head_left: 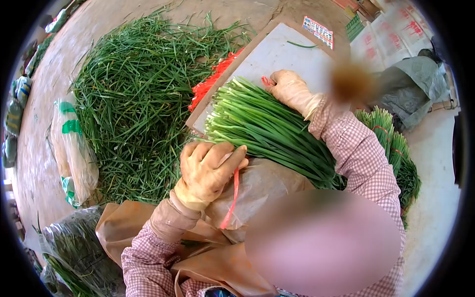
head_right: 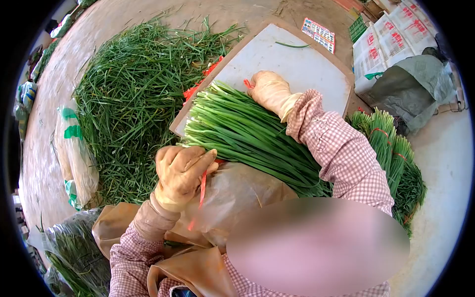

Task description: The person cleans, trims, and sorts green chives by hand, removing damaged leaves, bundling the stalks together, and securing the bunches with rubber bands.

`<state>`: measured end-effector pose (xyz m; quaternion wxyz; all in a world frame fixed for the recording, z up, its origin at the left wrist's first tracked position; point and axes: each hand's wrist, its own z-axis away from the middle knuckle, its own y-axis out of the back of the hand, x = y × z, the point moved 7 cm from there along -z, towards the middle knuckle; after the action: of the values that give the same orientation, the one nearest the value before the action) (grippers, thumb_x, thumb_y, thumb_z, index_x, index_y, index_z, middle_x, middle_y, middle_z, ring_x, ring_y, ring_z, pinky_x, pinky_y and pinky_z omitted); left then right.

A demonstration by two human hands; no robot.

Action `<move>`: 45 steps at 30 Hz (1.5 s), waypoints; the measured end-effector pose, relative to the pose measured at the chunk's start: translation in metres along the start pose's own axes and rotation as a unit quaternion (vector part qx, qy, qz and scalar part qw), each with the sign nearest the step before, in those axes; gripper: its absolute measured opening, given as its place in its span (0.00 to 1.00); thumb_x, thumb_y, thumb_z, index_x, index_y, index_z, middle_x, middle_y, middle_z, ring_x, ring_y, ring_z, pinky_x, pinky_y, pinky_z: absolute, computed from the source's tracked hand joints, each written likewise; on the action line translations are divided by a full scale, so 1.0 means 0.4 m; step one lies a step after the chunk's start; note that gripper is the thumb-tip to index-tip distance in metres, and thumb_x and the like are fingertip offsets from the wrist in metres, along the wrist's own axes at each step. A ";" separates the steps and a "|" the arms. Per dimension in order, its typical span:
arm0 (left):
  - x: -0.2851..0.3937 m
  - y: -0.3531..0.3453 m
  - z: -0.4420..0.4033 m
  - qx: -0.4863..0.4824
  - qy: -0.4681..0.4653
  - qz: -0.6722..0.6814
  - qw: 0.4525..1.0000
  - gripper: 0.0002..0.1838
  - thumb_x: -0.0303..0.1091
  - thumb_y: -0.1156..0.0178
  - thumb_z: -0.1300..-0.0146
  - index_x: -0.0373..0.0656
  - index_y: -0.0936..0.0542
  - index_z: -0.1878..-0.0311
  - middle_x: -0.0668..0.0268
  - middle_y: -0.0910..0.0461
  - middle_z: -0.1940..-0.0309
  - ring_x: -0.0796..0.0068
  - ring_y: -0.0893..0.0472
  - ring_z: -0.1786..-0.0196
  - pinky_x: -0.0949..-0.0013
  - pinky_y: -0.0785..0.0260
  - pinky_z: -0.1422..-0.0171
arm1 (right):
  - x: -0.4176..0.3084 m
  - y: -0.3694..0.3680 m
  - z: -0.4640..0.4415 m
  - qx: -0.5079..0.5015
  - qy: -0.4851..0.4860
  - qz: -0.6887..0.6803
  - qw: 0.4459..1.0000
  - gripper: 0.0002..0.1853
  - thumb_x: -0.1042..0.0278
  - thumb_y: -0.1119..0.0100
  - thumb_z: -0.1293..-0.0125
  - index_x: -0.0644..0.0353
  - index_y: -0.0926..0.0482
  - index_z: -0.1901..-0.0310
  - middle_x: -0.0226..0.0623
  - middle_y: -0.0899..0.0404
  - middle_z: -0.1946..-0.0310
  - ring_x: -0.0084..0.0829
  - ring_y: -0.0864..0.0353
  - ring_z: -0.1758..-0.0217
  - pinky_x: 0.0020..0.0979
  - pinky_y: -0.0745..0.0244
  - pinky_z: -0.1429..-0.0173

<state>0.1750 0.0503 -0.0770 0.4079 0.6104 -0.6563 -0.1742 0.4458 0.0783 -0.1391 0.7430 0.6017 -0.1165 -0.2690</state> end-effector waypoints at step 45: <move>-0.141 -0.271 -0.249 -0.379 0.456 0.226 0.772 0.13 0.41 0.41 0.41 0.43 0.16 0.74 0.71 0.19 0.81 0.80 0.25 0.84 0.71 0.33 0.78 | 0.028 -0.061 0.160 -0.038 0.070 -0.716 0.694 0.10 0.67 0.38 0.36 0.66 0.17 0.59 0.33 0.16 0.67 0.21 0.21 0.63 0.24 0.25 0.56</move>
<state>0.3163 0.1094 -0.1135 0.8855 0.2476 -0.3930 -0.0128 0.4167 0.0159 -0.1481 0.3536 0.4915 0.4120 -0.6809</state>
